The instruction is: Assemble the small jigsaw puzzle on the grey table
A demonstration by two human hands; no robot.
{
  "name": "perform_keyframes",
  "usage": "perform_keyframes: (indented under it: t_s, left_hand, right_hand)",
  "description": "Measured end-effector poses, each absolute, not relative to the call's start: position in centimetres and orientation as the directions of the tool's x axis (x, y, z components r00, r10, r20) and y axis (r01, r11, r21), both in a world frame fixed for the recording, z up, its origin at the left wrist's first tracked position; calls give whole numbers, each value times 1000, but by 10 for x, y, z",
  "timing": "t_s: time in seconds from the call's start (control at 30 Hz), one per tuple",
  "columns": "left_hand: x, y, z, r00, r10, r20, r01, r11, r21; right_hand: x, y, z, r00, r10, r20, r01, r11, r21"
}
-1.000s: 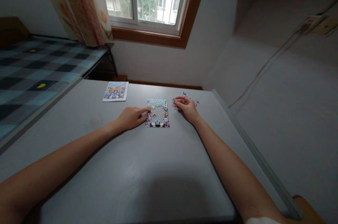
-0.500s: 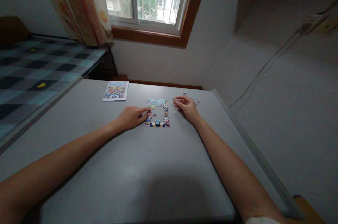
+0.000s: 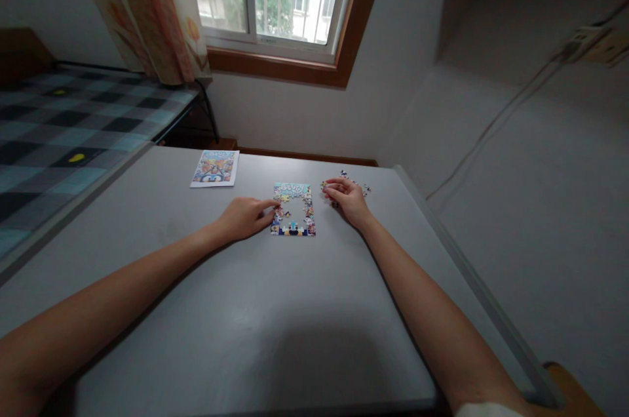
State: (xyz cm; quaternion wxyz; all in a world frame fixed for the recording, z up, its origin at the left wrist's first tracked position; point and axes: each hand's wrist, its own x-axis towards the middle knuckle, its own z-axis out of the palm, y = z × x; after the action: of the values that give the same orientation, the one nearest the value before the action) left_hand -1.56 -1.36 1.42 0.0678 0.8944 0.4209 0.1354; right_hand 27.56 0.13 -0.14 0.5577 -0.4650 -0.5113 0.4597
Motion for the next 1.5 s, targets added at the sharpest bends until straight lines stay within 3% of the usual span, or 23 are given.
perform_keyframes:
  t_s: [1.5]
  left_hand:
    - [-16, -13, 12, 609, 771, 188, 734, -637, 237]
  right_hand:
    - [278, 3, -5, 40, 989, 144, -35, 146, -989]
